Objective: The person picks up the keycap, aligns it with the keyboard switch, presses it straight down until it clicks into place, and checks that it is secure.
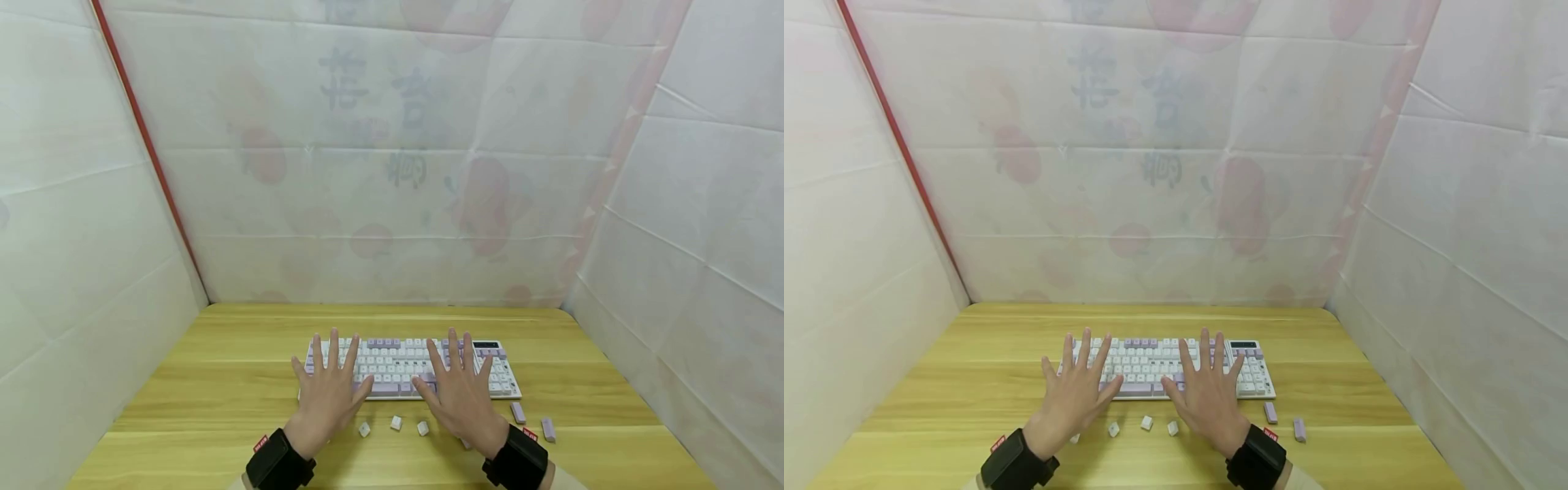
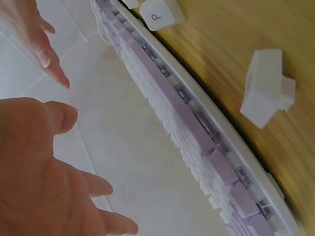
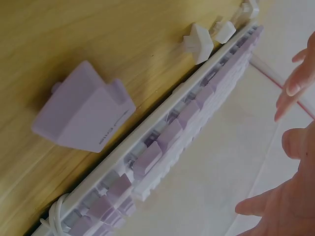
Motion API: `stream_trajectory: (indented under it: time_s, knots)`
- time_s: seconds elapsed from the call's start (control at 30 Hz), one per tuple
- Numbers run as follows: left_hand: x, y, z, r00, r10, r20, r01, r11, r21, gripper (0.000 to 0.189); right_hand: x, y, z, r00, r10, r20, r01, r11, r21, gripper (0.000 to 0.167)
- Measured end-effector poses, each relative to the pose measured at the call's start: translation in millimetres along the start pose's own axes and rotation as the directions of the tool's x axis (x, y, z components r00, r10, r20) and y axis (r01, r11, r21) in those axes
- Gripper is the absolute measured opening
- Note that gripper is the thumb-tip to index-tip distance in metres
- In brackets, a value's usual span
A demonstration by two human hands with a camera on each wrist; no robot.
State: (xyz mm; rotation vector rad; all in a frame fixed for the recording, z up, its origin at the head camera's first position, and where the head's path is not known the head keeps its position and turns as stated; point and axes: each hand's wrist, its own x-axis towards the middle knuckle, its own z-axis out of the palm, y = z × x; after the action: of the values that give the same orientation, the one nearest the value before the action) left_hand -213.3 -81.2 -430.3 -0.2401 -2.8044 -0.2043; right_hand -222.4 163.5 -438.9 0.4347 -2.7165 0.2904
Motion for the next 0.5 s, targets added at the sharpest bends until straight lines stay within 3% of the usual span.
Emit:
stream_trajectory:
  time_s: [0.27, 0.5]
  knots:
    - [8.5, -9.0, -2.0, 0.995, -0.044, 0.092, 0.051, 0.996, -0.075, 0.074, 0.7, 0.8, -0.7, 1.0, 0.002, -0.001, -0.002, 1.0, -0.025, 0.073]
    - [18.3, -28.9, -4.1, 0.987, -0.051, 0.149, 0.075, 0.984, -0.16, 0.073, 1.8, 2.3, -0.6, 1.0, 0.005, 0.0, -0.005, 0.998, -0.064, 0.073]
